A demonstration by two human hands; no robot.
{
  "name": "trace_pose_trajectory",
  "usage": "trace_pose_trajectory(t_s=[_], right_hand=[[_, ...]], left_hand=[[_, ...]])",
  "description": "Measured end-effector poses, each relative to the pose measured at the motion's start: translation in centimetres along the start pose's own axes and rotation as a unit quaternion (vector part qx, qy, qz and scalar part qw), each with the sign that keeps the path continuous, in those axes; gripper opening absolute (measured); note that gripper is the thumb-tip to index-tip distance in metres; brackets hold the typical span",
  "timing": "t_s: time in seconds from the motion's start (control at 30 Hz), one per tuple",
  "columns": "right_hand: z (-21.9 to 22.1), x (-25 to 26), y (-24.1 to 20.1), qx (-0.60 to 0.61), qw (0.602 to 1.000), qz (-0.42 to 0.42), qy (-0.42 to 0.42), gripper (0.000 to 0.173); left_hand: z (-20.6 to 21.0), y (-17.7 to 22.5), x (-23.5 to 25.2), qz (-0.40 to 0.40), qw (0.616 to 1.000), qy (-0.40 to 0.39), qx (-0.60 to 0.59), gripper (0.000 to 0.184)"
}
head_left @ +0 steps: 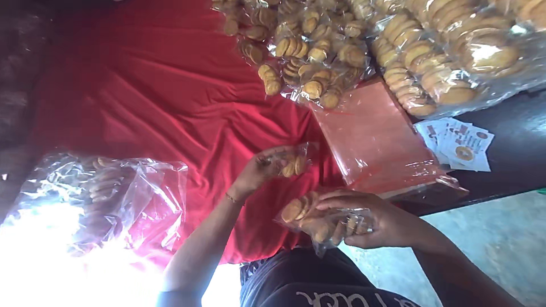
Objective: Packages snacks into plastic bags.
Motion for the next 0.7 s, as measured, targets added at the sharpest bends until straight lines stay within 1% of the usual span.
trace_pose_trajectory(t_s=[0.07,0.1,0.13,0.2,0.23,0.27,0.3,0.33,0.37,0.43,0.47,0.5,0.53,0.57,0.6,0.63,0.67,0.7], right_hand=[[0.1,0.7,0.8,-0.006,1.0,0.005,0.007,0.057],[0.1,1.1,1.5,0.006,1.0,0.01,0.014,0.058],[0.1,1.5,2.4,0.026,0.999,0.018,0.024,0.06],[-0.1,2.1,4.3,0.081,0.995,0.038,0.045,0.063],[-0.2,2.4,4.8,0.108,0.992,0.041,0.051,0.065],[-0.4,2.7,5.2,0.13,0.989,0.04,0.054,0.065],[-0.4,2.9,5.4,0.144,0.988,0.036,0.051,0.065],[-0.3,3.1,5.5,0.156,0.986,0.034,0.039,0.064],[-0.1,3.3,5.6,0.164,0.986,0.035,0.022,0.063],[0.3,3.7,6.0,0.168,0.985,0.042,-0.016,0.061],[0.0,3.8,6.1,0.171,0.984,0.039,-0.026,0.06],[-1.0,3.7,5.8,0.176,0.984,0.024,-0.017,0.06],[-2.7,3.5,5.3,0.186,0.982,0.003,0.019,0.057],[-4.9,3.0,4.6,0.194,0.977,-0.025,0.085,0.051],[-7.1,2.6,3.7,0.205,0.961,-0.054,0.176,0.045],[-8.9,2.3,3.2,0.202,0.935,-0.08,0.279,0.039],[-10.1,2.5,2.9,0.184,0.912,-0.102,0.352,0.036],[-10.3,3.4,3.0,0.142,0.911,-0.113,0.371,0.034]], left_hand=[[0.6,-0.3,-0.3,0.031,0.995,-0.018,0.089,0.029],[1.0,-0.7,-0.7,0.049,0.993,-0.042,0.102,0.031],[1.3,-1.0,-1.2,0.069,0.989,-0.078,0.109,0.041],[2.0,-1.3,-2.8,0.094,0.977,-0.16,0.107,0.079],[1.9,-1.2,-3.5,0.09,0.974,-0.181,0.101,0.098],[1.6,-1.2,-4.3,0.076,0.974,-0.189,0.1,0.112],[1.5,-1.4,-4.9,0.064,0.973,-0.185,0.123,0.118],[1.5,-1.6,-5.4,0.059,0.969,-0.172,0.168,0.119],[1.8,-1.7,-5.5,0.068,0.961,-0.145,0.227,0.117],[2.5,-1.5,-5.3,0.126,0.932,-0.04,0.336,0.098],[2.7,-1.4,-5.1,0.149,0.922,0.004,0.358,0.088],[2.6,-1.5,-4.9,0.152,0.92,0.035,0.361,0.08],[2.2,-1.7,-4.6,0.141,0.925,0.051,0.348,0.074],[1.8,-2.0,-4.4,0.128,0.933,0.048,0.332,0.072],[1.6,-2.3,-4.2,0.117,0.943,0.029,0.311,0.072],[1.6,-2.5,-4.2,0.114,0.949,0.005,0.293,0.07],[1.5,-2.4,-4.2,0.119,0.952,-0.01,0.282,0.066],[1.4,-2.2,-4.3,0.134,0.95,-0.016,0.283,0.058]])
Point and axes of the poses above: each hand's wrist, its own x-axis towards the middle knuckle, its own z-axis out of the palm, y = z × x, the point moved 9 cm from there along x, towards the middle knuckle, and after that the axes turned 11 degrees about x, right-handed, at the moved point
